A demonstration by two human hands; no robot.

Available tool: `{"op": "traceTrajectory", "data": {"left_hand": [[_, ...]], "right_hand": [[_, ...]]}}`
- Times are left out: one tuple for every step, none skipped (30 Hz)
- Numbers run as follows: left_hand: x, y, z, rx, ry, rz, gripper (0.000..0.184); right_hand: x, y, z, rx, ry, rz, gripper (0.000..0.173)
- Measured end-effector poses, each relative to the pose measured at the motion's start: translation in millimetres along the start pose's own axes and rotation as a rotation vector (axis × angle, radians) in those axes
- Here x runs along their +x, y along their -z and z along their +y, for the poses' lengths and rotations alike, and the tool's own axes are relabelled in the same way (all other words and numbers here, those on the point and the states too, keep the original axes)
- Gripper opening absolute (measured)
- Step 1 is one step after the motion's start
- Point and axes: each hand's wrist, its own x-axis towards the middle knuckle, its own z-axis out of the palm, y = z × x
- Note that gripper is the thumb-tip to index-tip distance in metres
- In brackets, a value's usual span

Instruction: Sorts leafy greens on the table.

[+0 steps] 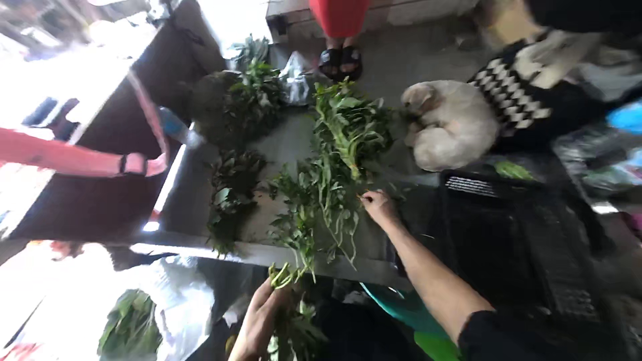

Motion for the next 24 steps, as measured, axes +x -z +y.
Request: {"op": "traceTrajectory", "data": {"left_hand": [[2.6,-0.9,-0.8,-0.015,0.008,-0.003,0.018],[4.7,-0.3,-1.8,-0.02,0.012,-0.011,0.017],[6.3,-0.1,-3.0,-0.022,0.004,-0.02,0.017],[7.6,-0.6,-3.9,-0.019,-0.012,-0.034,0.016],[9.0,-1.6,-4.2,-0.003,-0.028,-0.056,0.016],[10.8,-2.7,-3.8,0.031,-0.044,-0.081,0.017],[12.9,-4.4,-2.9,0.063,-0.057,-0.108,0.018],[15.2,-6.5,-2.1,0.083,-0.068,-0.135,0.018],[17.7,-8.8,-0.8,0.1,-0.081,-0.161,0.018],[20.5,-11.1,0.7,0.117,-0.094,-0.186,0.018],[23.2,-13.4,2.6,0.133,-0.102,-0.21,0.017],[25.3,-15.7,4.9,0.142,-0.099,-0.226,0.017],[26.4,-17.6,7.2,0.134,-0.079,-0.237,0.018],[27.2,-19.7,9.4,0.106,-0.052,-0.246,0.019],[27.6,-21.9,11.0,0.068,-0.028,-0.248,0.02],[27.7,-23.6,11.6,0.035,-0.01,-0.241,0.02],[27.6,-24.8,11.8,0.012,0.004,-0.232,0.021],[27.8,-24.9,11.4,0.0,0.012,-0.225,0.022],[28.2,-24.2,10.9,-0.002,0.014,-0.225,0.023],[28.8,-23.1,10.6,0.004,0.008,-0.231,0.022],[29.2,-22.0,10.4,0.015,-0.005,-0.238,0.022],[29.0,-21.0,9.9,0.031,-0.017,-0.242,0.022],[28.5,-20.1,9.2,0.051,-0.027,-0.249,0.022],[28.2,-19.6,8.8,0.071,-0.036,-0.252,0.022]], "right_hand": [[-0.3,0.5,0.2,0.04,0.005,0.016,0.027],[0.0,1.9,-0.1,0.066,0.002,0.024,0.027],[-0.7,4.5,-1.1,0.082,-0.008,0.025,0.026],[-2.0,8.3,-2.0,0.093,-0.019,0.025,0.026],[-3.7,13.2,-3.1,0.106,-0.034,0.023,0.026],[-5.6,18.6,-4.5,0.118,-0.056,0.022,0.026],[-7.4,23.5,-4.8,0.129,-0.071,0.03,0.026],[-9.3,28.0,-4.4,0.142,-0.077,0.038,0.026],[-11.5,32.6,-4.2,0.16,-0.073,0.053,0.026],[-14.3,37.3,-4.6,0.189,-0.066,0.072,0.027],[-17.3,41.3,-4.5,0.225,-0.057,0.098,0.027],[-20.3,44.2,-4.8,0.272,-0.044,0.122,0.027],[-24.2,45.9,-6.1,0.329,-0.032,0.139,0.029],[-29.8,48.1,-9.1,0.388,-0.03,0.147,0.037],[-36.1,49.7,-12.8,0.454,-0.024,0.16,0.046],[-43.8,50.8,-16.8,0.543,-0.005,0.163,0.052],[-53.9,52.1,-22.1,0.667,0.034,0.144,0.052],[-66.3,54.2,-28.4,0.836,0.086,0.075,0.049],[-81.1,58.6,-36.3,1.021,0.138,-0.066,0.048],[-96.6,63.5,-44.8,1.174,0.195,-0.233,0.049],[-111.0,66.5,-53.4,1.286,0.262,-0.382,0.049],[-123.7,67.8,-61.7,1.341,0.327,-0.494,0.05],[-133.9,68.0,-69.0,1.349,0.366,-0.562,0.049],[-139.8,66.6,-74.4,1.33,0.38,-0.579,0.048]]}}
